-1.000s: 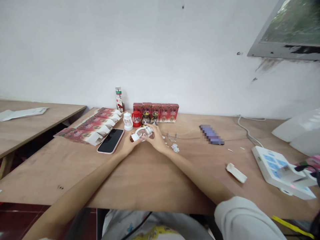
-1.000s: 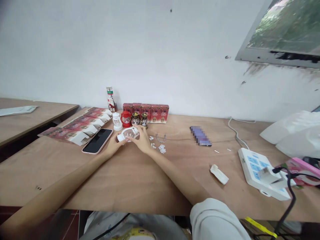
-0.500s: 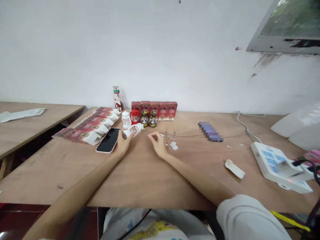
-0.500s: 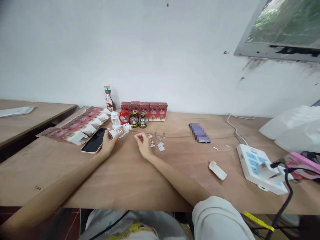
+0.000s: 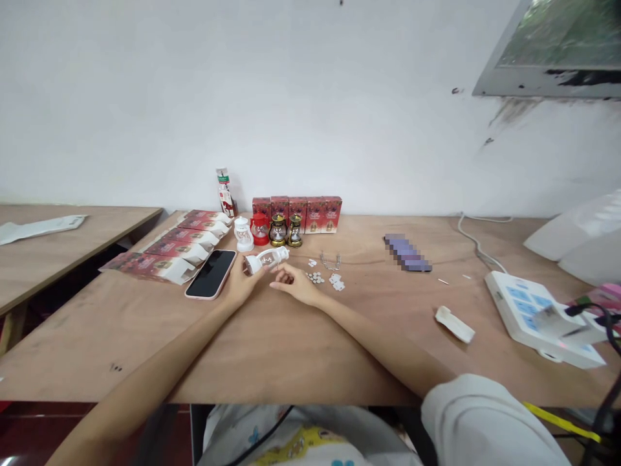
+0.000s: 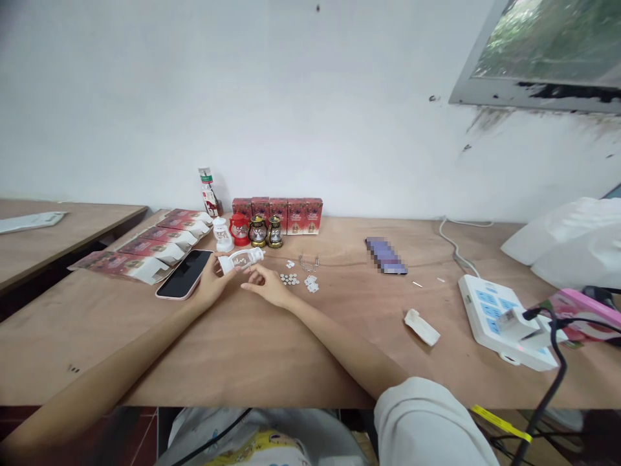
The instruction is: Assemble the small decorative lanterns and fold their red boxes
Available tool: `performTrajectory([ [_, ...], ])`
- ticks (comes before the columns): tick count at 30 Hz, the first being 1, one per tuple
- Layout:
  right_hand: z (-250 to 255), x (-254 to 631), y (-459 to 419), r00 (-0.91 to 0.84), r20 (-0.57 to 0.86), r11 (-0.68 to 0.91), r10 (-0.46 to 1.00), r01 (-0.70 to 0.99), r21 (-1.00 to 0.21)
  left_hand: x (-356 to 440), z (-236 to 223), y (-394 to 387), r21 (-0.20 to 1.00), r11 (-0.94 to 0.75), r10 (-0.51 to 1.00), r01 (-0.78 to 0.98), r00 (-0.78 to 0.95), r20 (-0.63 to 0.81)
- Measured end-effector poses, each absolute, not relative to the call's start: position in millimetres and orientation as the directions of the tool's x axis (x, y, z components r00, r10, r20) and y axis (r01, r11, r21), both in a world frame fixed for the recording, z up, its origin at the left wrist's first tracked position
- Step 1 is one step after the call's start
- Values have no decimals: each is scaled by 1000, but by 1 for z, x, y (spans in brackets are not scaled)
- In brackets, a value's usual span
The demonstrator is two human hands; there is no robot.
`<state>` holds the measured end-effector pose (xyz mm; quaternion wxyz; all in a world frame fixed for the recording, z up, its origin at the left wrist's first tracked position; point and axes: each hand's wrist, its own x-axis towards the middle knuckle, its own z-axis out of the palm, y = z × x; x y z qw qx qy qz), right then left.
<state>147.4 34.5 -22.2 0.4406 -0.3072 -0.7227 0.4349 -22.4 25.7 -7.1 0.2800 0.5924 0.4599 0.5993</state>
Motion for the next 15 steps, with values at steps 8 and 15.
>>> performTrajectory([
  [8,-24,152,44,-86,406,407,910,-1,-913,-27,-3,35,925,-372,887,-77,-322,330],
  [15,-28,151,48,-61,387,390,920,37,-920,-25,-8,37,950,-271,955,-156,-163,246],
])
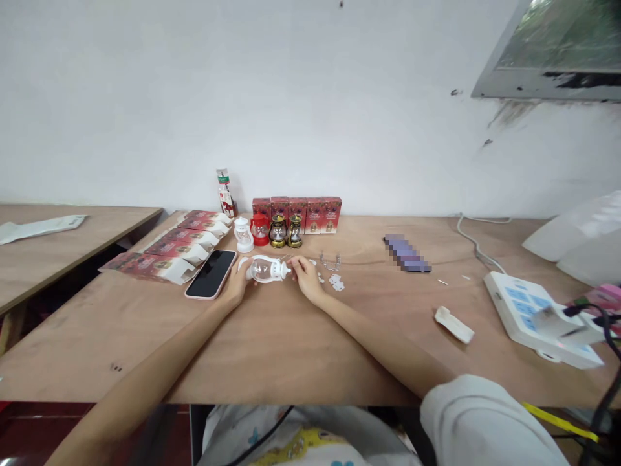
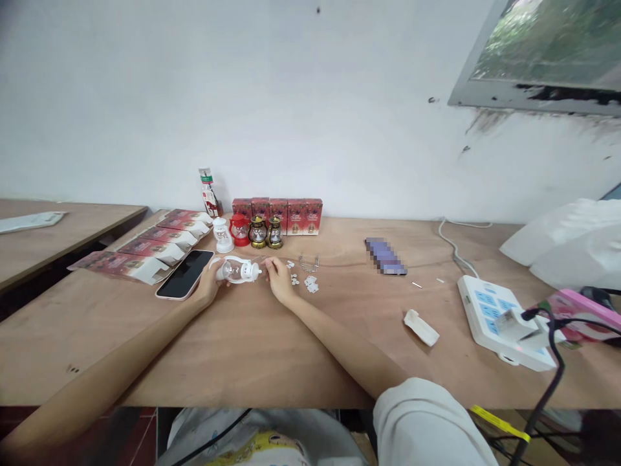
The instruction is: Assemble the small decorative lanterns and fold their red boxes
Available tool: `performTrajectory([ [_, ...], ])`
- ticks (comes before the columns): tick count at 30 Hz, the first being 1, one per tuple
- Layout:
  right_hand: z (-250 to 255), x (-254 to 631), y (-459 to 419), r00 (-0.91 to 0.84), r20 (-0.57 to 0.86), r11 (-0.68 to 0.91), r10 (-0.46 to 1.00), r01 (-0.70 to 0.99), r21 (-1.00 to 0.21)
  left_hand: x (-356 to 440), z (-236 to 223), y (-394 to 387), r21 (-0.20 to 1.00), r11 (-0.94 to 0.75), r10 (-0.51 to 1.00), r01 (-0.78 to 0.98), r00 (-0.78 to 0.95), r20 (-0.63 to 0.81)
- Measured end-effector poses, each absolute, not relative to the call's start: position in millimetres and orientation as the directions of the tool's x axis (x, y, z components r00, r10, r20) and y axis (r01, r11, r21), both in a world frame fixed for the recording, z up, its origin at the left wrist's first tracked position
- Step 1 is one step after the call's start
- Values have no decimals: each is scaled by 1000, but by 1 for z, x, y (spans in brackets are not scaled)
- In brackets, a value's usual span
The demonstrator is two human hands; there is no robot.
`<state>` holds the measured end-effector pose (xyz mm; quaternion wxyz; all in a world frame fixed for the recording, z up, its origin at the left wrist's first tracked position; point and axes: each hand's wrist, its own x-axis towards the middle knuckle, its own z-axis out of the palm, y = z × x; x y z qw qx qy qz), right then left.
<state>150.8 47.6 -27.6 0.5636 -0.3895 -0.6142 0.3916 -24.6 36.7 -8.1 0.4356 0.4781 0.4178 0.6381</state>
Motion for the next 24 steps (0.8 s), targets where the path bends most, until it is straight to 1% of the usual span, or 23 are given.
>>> performTrajectory([
  [4,-24,150,40,-118,409,417,905,57,-907,-22,-11,34,956,-250,965,-153,-119,234],
  [12,-17,150,29,-62,533,536,844,155,-830,-26,-7,37,950,-254,948,-181,-240,208],
  [14,-13,157,36,-38,536,534,844,162,-830,-26,-5,38,947,-240,948,-212,-263,181],
  [19,-2,188,65,94,503,474,859,228,-851,-26,0,42,924,-209,934,-322,-345,91],
  [21,-3,193,70,86,495,462,865,252,-850,-26,3,43,912,-192,931,-362,-360,52],
  [24,-9,190,68,11,488,464,873,292,-836,-27,7,42,897,-163,933,-410,-361,4],
])
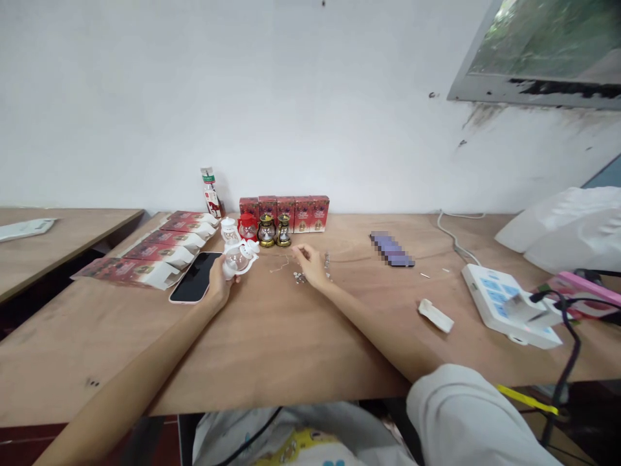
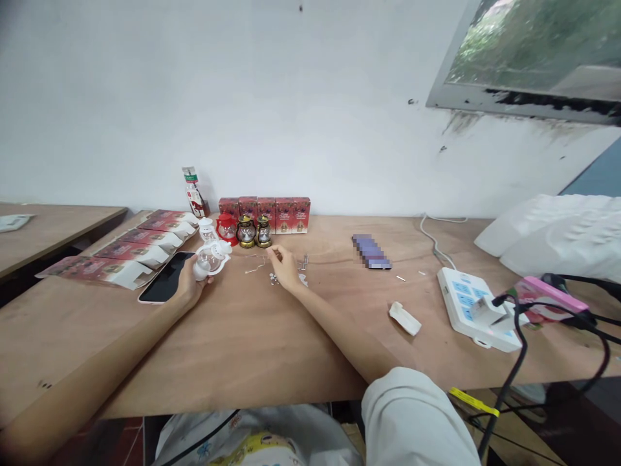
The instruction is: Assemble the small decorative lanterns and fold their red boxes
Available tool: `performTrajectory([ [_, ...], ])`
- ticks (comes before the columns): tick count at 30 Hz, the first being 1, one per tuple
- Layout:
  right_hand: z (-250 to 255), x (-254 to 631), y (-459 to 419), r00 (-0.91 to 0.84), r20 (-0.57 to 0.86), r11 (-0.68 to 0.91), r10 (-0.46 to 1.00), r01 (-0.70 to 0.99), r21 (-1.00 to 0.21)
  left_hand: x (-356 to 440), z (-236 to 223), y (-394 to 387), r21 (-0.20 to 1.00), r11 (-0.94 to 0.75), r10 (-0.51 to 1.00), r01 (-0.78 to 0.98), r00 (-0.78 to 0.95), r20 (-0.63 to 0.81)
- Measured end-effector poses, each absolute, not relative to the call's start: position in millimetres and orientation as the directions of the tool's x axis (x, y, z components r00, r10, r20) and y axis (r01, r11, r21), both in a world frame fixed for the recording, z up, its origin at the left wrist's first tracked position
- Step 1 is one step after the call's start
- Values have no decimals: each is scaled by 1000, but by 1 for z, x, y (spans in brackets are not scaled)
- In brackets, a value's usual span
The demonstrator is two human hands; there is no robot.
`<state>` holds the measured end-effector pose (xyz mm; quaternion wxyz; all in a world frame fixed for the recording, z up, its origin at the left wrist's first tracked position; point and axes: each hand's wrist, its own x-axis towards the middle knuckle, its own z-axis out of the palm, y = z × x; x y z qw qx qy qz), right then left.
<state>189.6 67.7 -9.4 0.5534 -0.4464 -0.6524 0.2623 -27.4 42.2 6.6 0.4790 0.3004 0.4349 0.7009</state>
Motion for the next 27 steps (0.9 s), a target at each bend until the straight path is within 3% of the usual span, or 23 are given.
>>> performTrajectory([
  [4,-15,178,54,-113,520,513,847,430,-743,-27,12,39,881,-139,936,-452,-349,-31],
  [9,-9,175,41,-383,490,558,783,781,-281,-26,15,37,866,-125,939,-485,-340,-55],
  [13,-4,173,44,-465,397,536,791,840,-86,-26,16,36,858,-118,939,-500,-338,-68],
  [23,5,153,65,-582,363,638,728,768,-47,-29,15,37,849,-105,946,-518,-314,-75],
  [27,20,178,73,-466,522,650,714,718,-248,-30,12,38,846,-111,949,-522,-308,-66],
])
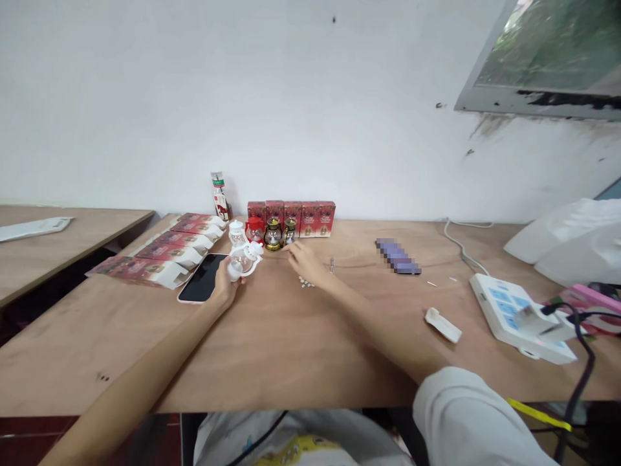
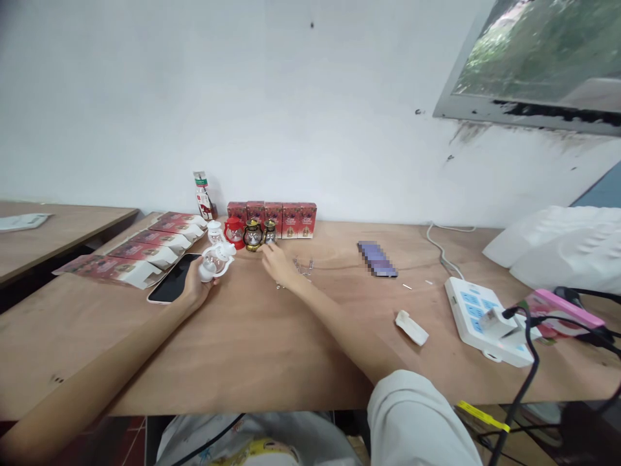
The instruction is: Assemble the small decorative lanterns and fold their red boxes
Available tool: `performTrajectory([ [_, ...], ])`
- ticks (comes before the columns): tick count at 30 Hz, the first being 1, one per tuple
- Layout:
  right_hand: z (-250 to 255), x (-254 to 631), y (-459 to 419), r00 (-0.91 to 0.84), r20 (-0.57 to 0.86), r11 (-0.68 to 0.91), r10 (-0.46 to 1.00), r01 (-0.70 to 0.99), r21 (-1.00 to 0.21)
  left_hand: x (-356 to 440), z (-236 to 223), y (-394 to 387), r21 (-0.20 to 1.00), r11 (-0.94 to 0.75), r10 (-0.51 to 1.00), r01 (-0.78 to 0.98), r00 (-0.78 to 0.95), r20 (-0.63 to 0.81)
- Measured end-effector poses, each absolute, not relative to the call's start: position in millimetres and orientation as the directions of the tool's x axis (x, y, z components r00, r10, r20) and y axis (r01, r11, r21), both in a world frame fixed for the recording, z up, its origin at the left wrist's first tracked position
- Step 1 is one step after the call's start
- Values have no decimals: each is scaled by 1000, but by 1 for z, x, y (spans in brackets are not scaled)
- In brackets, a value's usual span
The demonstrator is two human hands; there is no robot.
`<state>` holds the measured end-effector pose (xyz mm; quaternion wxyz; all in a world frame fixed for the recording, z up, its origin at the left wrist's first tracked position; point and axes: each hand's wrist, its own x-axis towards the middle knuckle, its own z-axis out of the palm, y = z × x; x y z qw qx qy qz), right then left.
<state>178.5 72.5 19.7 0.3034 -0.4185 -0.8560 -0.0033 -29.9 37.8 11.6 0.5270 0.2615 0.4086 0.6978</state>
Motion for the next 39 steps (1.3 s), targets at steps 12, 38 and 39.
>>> performTrajectory([
  [12,25,270,82,-41,457,458,888,155,-875,-32,7,40,840,-133,959,-527,-283,-26],
  [38,0,209,55,130,682,539,720,515,-666,-23,10,20,854,-496,806,161,-281,521],
  [39,-1,196,44,67,764,628,641,526,-573,-23,9,17,770,-544,747,334,-225,625],
])
